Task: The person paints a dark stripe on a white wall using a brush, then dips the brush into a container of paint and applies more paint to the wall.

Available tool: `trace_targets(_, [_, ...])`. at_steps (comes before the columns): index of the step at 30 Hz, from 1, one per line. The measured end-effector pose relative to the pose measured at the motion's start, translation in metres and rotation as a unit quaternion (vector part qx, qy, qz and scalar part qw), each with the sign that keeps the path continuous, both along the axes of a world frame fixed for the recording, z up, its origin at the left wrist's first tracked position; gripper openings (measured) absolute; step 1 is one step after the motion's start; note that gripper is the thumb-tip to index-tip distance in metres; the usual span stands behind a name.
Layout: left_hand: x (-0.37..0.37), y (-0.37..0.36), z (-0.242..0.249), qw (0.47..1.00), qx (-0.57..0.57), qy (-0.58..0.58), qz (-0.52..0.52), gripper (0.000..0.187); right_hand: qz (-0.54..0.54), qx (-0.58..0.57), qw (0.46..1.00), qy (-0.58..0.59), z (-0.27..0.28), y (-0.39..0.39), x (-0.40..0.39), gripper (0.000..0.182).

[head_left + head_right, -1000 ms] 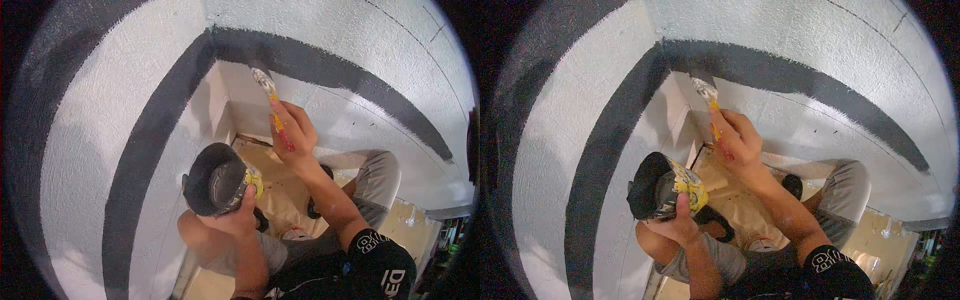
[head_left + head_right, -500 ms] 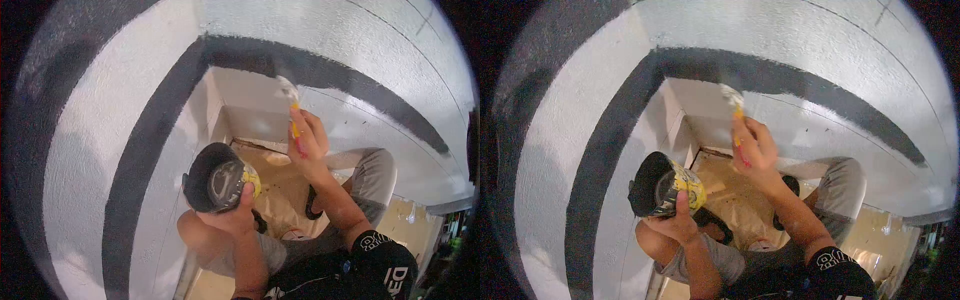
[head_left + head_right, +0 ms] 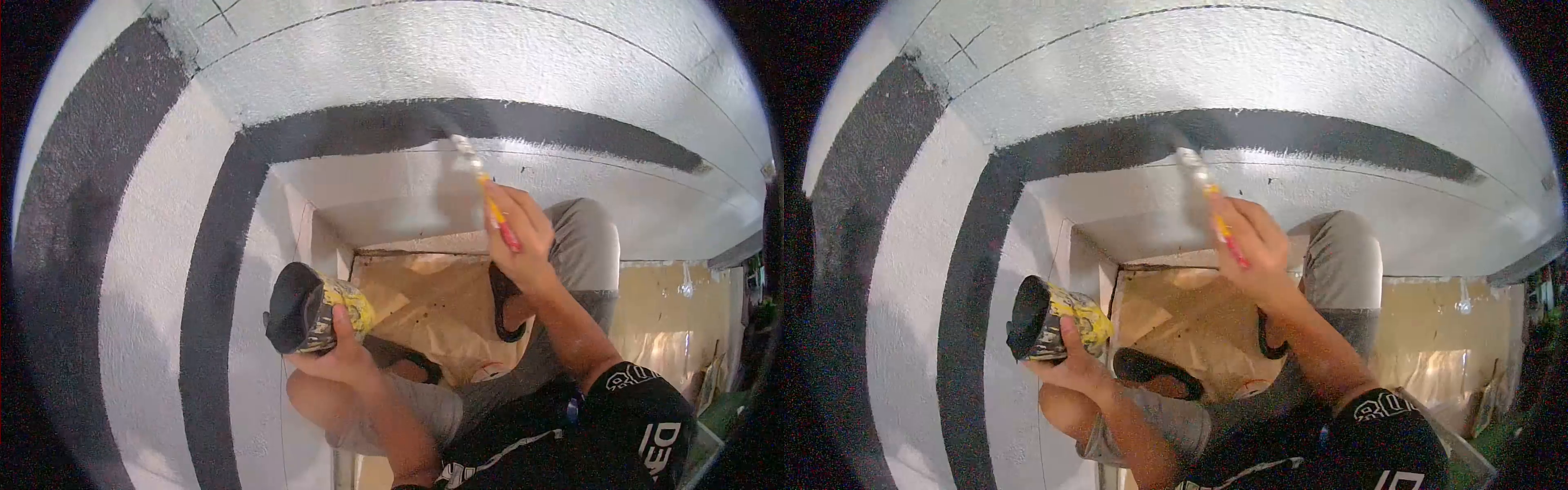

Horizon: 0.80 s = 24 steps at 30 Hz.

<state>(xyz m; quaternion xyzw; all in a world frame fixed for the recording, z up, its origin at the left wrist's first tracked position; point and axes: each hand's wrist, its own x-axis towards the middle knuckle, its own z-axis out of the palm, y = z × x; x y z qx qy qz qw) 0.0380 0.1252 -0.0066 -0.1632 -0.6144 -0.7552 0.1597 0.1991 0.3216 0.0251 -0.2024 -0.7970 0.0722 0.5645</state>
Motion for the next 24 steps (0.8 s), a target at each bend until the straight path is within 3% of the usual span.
trace_targets(6, [0.007, -0.006, 0.007, 0.999, 0.040, -0.020, -0.026, 0.079, -0.089, -0.022, 0.995, 0.023, 0.006, -0.024, 0.051, 0.033])
trace_targets(11, [0.003, -0.009, 0.002, 1.000, -0.021, 0.011, -0.009, 0.066, -0.164, -0.058, 0.978, 0.115, 0.007, -0.031, 0.082, 0.026])
trace_targets(15, [0.009, -0.004, 0.005, 1.000, -0.019, -0.018, -0.014, 0.064, -0.237, -0.048, 0.965, 0.103, -0.001, -0.021, 0.110, 0.026])
trace_targets(19, [0.015, 0.000, 0.007, 0.999, -0.017, 0.002, -0.032, 0.064, -0.237, -0.095, 0.958, 0.127, 0.001, -0.026, 0.088, 0.023])
trace_targets(21, [0.016, 0.001, 0.005, 0.999, -0.024, 0.014, -0.040, 0.064, -0.240, -0.058, 0.966, 0.072, 0.000, -0.024, 0.065, 0.026])
trace_targets(23, [0.015, 0.003, 0.002, 0.999, -0.034, -0.026, -0.023, 0.083, -0.212, -0.048, 0.973, 0.074, 0.003, -0.023, 0.042, 0.029])
trace_targets(24, [0.015, 0.004, 0.003, 0.999, -0.036, -0.025, -0.023, 0.083, -0.183, -0.039, 0.979, 0.075, 0.004, -0.025, 0.031, 0.032])
